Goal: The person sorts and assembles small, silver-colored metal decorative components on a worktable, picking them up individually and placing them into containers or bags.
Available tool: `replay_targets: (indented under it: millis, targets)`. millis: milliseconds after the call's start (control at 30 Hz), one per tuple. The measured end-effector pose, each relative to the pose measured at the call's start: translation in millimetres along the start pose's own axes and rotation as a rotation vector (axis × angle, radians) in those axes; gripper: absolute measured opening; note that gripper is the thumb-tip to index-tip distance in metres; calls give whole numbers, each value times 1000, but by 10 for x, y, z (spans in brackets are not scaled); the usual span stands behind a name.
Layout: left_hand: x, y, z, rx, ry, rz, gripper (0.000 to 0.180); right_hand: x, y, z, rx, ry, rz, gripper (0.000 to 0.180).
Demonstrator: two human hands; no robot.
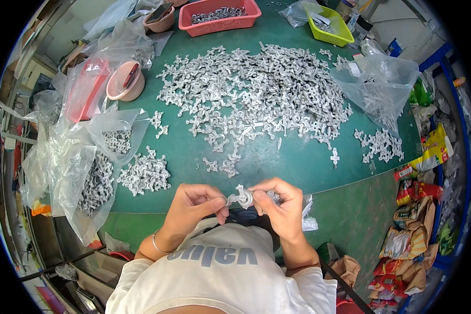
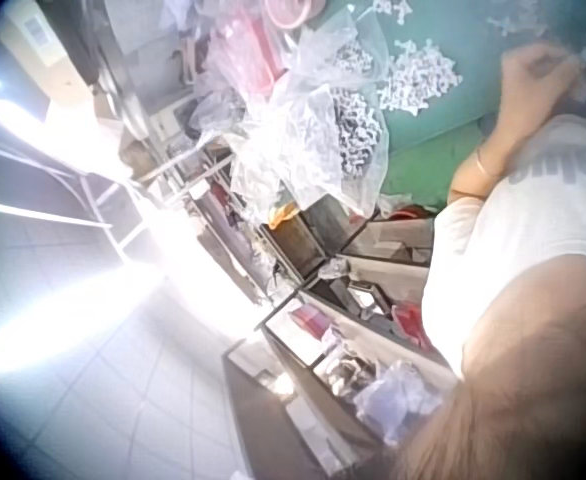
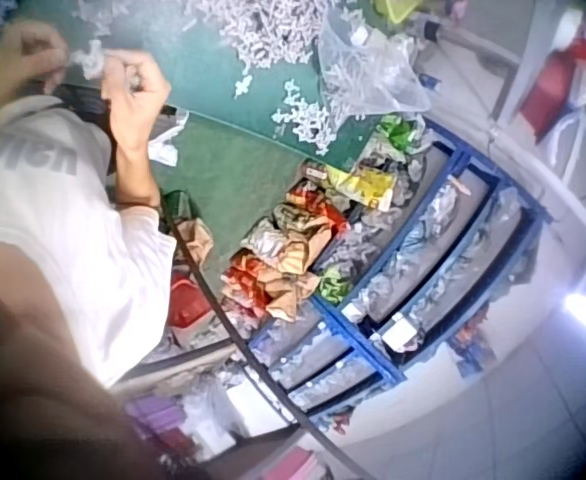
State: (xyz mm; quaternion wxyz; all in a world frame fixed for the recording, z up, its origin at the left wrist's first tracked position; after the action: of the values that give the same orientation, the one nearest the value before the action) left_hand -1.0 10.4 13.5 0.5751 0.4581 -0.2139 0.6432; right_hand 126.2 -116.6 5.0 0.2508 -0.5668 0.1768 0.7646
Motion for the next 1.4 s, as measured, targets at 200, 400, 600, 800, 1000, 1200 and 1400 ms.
replay_targets:
  millis: [200, 400, 600, 800, 1000, 1200, 1400]
  targets:
    - [-27, 15, 8, -35, 128, -54, 13, 16, -1, 17, -5, -101, 42, 12]
    - [4, 22, 40, -29, 115, -87, 7, 11, 2, 26, -1, -114, 43, 12]
    - [2, 27, 48, -32, 102, -97, 7, 4, 7, 35, 6, -117, 30, 12]
    - [-12, 33, 30, -107, 88, -94, 12, 3, 19, 35, -4, -108, 18, 13]
    - [21, 12, 109, -177, 52, -103, 12, -23, 25, 44, -15, -93, -4, 15]
    - [-7, 15, 178, -243, 91, -80, 12, -25, 24, 36, -79, -120, 3, 14]
    - [2, 5, 224, -282, -27, 55, 12, -39, 29, 42, -83, -103, -6, 13]
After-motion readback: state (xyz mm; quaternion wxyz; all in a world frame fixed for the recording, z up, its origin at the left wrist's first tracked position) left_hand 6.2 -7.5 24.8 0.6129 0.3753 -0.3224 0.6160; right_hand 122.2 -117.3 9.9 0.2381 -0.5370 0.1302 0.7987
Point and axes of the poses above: each hand's wrist, its own y-axis away from the middle knuckle, its own z-axis out of the palm, x = y × z, the point moved 2 cm from there along -y, towards the middle knuckle, and after that the axes turned 4 degrees about -x, right-handed, at the moved point
